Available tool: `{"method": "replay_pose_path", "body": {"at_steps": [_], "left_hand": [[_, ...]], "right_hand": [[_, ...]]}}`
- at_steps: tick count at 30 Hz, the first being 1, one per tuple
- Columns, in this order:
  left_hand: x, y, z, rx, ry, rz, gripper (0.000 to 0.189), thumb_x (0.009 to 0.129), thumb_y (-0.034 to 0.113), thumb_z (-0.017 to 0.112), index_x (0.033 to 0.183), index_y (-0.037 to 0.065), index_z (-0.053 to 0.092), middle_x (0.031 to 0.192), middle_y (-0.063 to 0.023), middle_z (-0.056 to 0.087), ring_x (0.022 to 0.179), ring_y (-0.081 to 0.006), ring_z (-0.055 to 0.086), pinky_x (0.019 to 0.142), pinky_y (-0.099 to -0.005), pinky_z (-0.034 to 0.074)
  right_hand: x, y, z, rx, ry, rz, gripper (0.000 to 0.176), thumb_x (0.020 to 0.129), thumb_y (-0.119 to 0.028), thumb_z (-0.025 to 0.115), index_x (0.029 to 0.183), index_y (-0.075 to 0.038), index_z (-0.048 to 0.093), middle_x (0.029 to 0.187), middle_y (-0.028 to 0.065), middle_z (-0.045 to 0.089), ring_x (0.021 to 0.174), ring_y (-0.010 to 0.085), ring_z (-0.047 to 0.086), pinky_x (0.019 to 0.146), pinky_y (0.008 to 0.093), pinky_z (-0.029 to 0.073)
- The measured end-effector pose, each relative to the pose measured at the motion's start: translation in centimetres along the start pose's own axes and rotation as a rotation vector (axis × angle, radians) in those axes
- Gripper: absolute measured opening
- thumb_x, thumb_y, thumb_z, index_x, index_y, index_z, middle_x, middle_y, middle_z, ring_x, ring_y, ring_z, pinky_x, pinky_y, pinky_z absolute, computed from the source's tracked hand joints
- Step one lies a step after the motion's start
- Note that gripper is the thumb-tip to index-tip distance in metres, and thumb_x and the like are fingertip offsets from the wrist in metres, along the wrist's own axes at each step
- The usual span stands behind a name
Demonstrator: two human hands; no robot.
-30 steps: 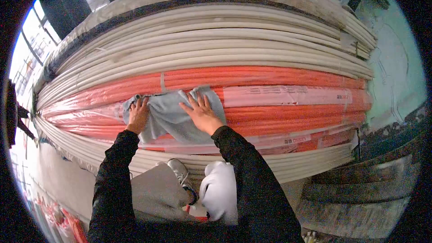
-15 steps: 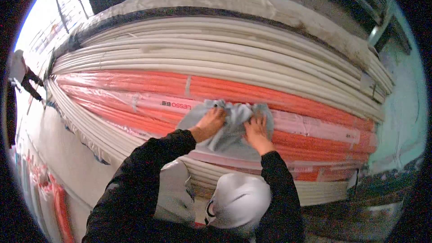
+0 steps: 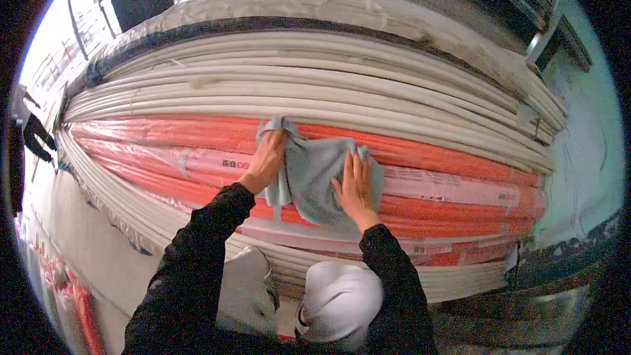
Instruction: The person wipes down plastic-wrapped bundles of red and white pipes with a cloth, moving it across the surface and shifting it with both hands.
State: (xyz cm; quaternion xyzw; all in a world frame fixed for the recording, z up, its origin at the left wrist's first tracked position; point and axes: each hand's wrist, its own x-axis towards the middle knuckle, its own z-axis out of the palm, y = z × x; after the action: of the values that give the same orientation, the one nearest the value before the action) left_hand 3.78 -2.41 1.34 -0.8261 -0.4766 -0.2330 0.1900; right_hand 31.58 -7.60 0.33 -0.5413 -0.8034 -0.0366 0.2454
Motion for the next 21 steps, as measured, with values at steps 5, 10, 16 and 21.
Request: {"method": "replay_pose_path", "body": {"at_steps": [5,10,16,21], "left_hand": [[-0.4,-1.3,1.6,-0.085,-0.084,-0.151,0.056,0.087,0.003,0.050,0.143,-0.004,0.045,0.140,-0.0198,0.048,0.129,-0.0374,0.045,0.114,-0.0450,0.036],[0.2,-0.1,1.7,-0.234,-0.111,-0.093,0.056,0.086,0.002,0.052,0.141,-0.003,0.046,0.142,-0.0196,0.048,0.130,-0.0383,0.045,0.116,-0.0473,0.034],[0.5,2.1,1.9,-0.258,-0.205,0.047,0.044,0.083,0.002,0.055,0.127,-0.004,0.056,0.141,-0.0188,0.050,0.128,-0.0384,0.046,0.116,-0.0476,0.035],[-0.1,2.7,1.7,-0.259,-0.248,0.121,0.041,0.083,0.003,0.056,0.123,-0.003,0.058,0.141,-0.0177,0.051,0.126,-0.0370,0.048,0.116,-0.0463,0.036]], "right_hand": [[4.0,-1.6,1.6,-0.001,-0.049,0.116,0.081,0.092,-0.028,0.067,0.152,0.007,0.027,0.160,0.0287,0.023,0.145,0.0537,0.021,0.122,0.0579,0.017],[4.8,-2.7,3.1,0.029,-0.106,0.061,0.071,0.091,-0.017,0.061,0.152,0.005,0.032,0.161,0.0271,0.021,0.147,0.0562,0.013,0.122,0.0598,0.015],[4.9,-3.0,3.2,0.024,-0.135,-0.106,0.058,0.087,0.002,0.049,0.144,0.008,0.042,0.160,0.0234,0.029,0.146,0.0508,0.025,0.121,0.0478,0.029],[3.8,-1.5,2.6,0.178,-0.120,-0.164,0.054,0.088,0.006,0.045,0.142,0.006,0.045,0.155,0.0245,0.035,0.143,0.0474,0.031,0.119,0.0481,0.032]]}}
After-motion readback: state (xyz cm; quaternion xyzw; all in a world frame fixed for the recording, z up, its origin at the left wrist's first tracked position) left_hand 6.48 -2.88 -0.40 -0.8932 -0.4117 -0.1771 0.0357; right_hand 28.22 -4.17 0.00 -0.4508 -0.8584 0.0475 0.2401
